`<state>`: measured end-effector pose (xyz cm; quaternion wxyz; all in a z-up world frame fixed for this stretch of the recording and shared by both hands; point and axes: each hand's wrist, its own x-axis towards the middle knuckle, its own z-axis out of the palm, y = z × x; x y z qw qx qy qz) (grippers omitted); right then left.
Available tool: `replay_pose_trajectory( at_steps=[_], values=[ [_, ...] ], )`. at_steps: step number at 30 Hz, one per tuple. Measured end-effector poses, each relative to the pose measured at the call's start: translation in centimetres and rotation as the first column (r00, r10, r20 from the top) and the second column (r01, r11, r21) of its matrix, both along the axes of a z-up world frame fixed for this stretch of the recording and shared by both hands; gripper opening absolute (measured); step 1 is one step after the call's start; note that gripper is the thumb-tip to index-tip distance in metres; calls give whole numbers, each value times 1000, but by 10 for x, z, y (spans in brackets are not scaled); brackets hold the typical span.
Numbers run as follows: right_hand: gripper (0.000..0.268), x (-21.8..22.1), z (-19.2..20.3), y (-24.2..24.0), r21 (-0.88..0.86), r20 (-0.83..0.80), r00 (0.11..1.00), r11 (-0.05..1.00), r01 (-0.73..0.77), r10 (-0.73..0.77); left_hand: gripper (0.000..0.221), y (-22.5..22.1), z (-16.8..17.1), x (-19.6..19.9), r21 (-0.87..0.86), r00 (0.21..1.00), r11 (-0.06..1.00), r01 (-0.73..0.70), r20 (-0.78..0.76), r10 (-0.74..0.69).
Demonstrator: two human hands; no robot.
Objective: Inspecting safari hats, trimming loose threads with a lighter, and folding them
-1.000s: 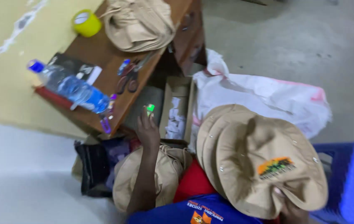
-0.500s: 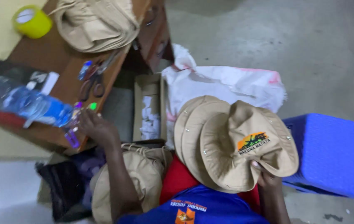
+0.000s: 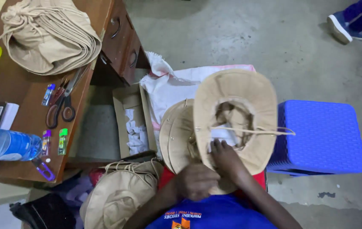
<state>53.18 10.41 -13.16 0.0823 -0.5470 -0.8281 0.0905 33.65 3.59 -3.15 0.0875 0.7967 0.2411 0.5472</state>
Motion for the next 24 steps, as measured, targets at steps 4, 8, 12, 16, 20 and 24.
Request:
replay_pose_trajectory(
  at_steps=[4,8,12,16,20,24],
  values=[
    [62,-13,-22,-45,22,146,957,966,-257,251,22,19,-31,42,-189,971,977,-95,-232,50],
    [76,5,-1,-59,58,44,957,955,-289,287,43,82,-69,20,-168,698,843,-512,-653,294],
    [63,11,21,-36,-29,-98,954,957,-289,285,46,95,-30,40,-491,754,662,-567,-633,176],
    [38,19,127,-7,-400,-464,885,884,-243,34,25,117,-67,35,-432,727,671,-603,-643,240],
    [28,48,32,23,-134,-438,869,973,190,-230,11,113,-67,14,-572,952,778,-260,-284,110],
    [66,81,22,34,-211,-563,797,970,117,-219,12,80,-75,7,-574,997,815,80,62,-54]
  ],
)
